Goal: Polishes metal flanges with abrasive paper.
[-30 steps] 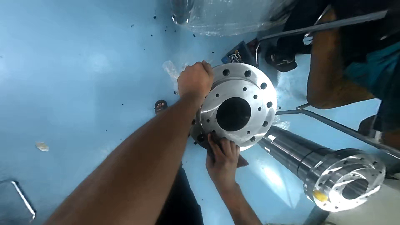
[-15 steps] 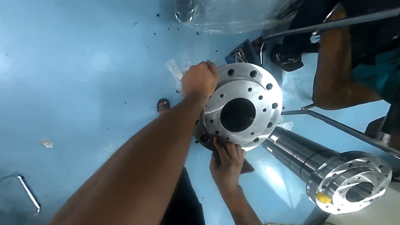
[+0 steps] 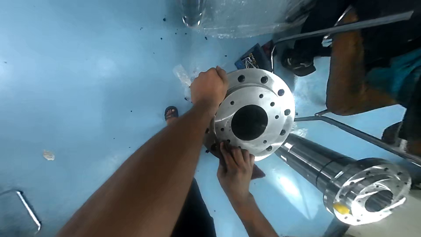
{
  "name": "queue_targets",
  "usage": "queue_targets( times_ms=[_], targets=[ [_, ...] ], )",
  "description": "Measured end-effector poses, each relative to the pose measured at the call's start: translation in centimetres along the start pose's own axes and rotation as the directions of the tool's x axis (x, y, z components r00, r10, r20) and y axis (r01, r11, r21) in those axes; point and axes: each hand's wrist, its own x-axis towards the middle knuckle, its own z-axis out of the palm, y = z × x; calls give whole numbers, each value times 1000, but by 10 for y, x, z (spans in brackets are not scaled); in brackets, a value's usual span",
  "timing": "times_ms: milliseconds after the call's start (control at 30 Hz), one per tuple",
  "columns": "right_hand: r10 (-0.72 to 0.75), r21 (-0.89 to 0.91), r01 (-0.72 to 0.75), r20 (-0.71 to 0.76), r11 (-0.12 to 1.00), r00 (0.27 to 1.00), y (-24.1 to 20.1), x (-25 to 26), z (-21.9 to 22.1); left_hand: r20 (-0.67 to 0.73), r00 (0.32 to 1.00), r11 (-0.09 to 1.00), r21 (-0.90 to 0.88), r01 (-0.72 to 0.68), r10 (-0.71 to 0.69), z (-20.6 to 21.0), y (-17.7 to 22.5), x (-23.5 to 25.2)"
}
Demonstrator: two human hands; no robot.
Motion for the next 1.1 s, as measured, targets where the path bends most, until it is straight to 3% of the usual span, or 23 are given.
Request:
queue_targets(
  times_ms=[1100],
  targets=[
    [25, -7, -25, -11, 1000, 1000, 3, -12, 0, 7, 1000, 1000, 6, 8, -8, 1, -3, 0]
  ],
)
